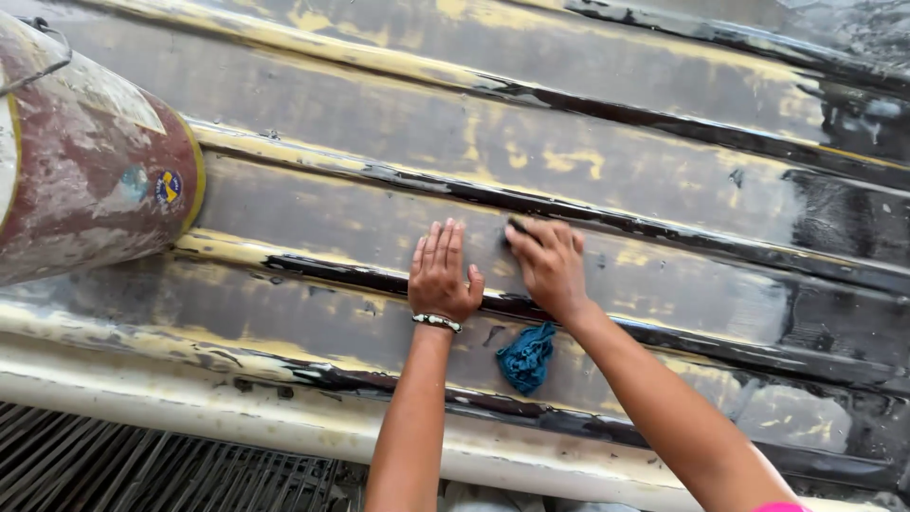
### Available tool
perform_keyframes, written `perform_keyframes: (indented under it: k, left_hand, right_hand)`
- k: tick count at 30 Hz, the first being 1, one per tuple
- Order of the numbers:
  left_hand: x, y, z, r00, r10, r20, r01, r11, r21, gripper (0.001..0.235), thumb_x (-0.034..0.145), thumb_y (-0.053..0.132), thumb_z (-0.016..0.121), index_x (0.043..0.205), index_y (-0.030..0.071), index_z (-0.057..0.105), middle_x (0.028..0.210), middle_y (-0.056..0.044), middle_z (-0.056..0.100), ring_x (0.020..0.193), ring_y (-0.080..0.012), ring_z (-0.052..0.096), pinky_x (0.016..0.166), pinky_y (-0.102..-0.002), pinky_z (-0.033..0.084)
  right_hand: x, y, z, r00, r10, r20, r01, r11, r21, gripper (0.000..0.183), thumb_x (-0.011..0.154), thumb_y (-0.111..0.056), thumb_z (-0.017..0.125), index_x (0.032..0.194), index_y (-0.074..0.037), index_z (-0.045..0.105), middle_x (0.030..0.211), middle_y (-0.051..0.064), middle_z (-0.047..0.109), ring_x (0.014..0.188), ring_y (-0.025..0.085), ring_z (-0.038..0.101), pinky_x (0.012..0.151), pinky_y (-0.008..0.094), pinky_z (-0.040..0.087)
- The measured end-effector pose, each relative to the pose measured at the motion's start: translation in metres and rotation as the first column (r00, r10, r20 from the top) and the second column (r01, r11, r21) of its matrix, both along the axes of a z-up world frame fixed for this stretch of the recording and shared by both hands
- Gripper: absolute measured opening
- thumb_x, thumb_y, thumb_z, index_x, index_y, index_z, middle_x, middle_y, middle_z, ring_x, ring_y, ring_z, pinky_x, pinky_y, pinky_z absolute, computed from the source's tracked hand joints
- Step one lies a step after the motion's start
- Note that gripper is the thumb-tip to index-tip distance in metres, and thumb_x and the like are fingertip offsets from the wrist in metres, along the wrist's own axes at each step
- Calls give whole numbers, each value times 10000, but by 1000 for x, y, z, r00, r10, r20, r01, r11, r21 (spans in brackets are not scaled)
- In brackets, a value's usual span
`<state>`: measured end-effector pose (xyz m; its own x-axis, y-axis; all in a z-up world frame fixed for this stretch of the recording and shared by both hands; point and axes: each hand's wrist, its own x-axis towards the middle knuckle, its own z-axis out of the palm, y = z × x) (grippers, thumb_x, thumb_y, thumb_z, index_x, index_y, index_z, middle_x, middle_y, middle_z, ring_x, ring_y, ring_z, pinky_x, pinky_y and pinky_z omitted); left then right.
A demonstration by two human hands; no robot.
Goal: Sanding and cleaning the roof of a vehicle using a sanding block and a damp cloth.
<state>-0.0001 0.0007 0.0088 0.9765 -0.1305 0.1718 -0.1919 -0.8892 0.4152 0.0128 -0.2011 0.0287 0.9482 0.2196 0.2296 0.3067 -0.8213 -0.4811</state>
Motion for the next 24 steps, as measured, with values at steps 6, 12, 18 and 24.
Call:
perform_keyframes:
  k: [6,12,18,24]
  left_hand:
    - [0,2,-1,995,89,37,-86,994,-71,676,885,320,517,1492,24,489,1530,-173,520,1451,-362,454,1226,-514,311]
    - [-10,18,-31,981,186,-59,-195,925,-325,569,950,204,483,1498,50,505,1546,-148,525,1482,-338,465,1278,-479,340]
    - [9,14,-8,911,411,40,-410,912,-22,523,933,176,501,1441,59,545,1520,-121,545,1458,-354,454,1232,-563,264]
    - [1,12,-14,909,418,4,-416,905,-94,500,967,185,467,1446,68,547,1539,-112,544,1485,-338,447,1256,-559,261]
  right_hand:
    - [-8,15,-11,991,135,12,-135,991,-11,366,868,-159,710,1226,-229,742,1184,7,668,1147,264,568,994,443,361]
    - [7,33,-6,986,167,19,-166,985,-39,396,868,-152,705,1255,-228,738,1196,31,659,1166,264,568,1017,434,365]
    - [6,37,-6,975,219,41,-218,976,-27,357,888,-185,715,1242,-234,726,1246,5,677,1153,247,568,1000,423,345]
    - [6,42,-11,980,200,7,-198,975,-105,441,856,-126,688,1271,-267,738,1275,1,666,1223,248,540,1048,430,344]
